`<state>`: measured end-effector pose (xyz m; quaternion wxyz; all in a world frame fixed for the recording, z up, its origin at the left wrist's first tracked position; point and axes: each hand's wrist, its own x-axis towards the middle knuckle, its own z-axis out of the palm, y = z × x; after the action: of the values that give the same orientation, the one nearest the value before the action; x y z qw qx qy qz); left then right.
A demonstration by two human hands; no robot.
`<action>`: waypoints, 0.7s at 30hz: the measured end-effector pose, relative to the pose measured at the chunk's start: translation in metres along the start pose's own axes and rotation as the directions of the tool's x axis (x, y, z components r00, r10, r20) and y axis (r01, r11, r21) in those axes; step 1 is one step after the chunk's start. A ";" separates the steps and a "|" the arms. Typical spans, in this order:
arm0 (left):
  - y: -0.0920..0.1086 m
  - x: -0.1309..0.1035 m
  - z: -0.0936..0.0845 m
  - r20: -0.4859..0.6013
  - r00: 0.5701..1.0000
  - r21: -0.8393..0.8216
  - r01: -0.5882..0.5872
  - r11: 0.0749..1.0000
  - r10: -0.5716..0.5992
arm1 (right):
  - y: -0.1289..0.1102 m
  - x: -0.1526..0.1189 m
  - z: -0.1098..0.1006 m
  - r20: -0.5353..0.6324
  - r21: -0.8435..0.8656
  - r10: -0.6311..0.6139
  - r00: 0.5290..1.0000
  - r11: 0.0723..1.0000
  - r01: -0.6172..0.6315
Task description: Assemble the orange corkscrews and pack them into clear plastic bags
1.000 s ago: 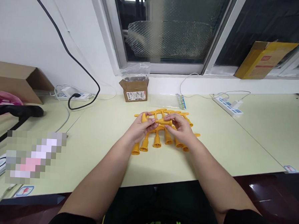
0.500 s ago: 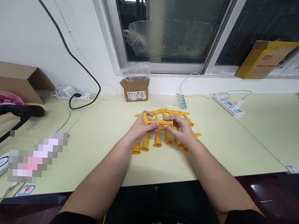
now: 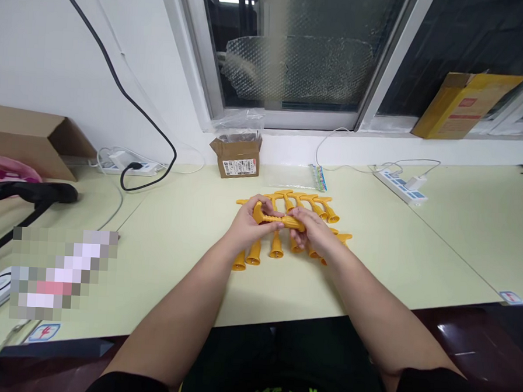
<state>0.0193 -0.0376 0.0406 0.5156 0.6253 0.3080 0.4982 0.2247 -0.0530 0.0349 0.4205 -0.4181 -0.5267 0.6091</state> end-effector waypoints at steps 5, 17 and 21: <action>-0.003 0.008 -0.013 -0.126 0.987 -0.142 0.079 0.987 -0.097 | 0.004 0.002 -0.002 -0.050 -0.105 -0.356 0.933 0.931 0.350; -0.008 0.004 -0.014 -0.115 0.993 0.050 -0.005 0.999 0.011 | 0.001 0.006 0.004 -0.043 0.092 0.105 0.993 0.991 -0.101; -0.006 0.004 -0.015 -0.068 0.997 0.013 0.030 0.999 -0.029 | -0.001 0.005 0.007 -0.014 0.160 0.312 0.950 0.939 -0.306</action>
<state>0.0072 -0.0271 0.0353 0.5077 0.6069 0.3381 0.5094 0.2169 -0.0502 0.0362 0.3615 -0.4732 -0.3968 0.6985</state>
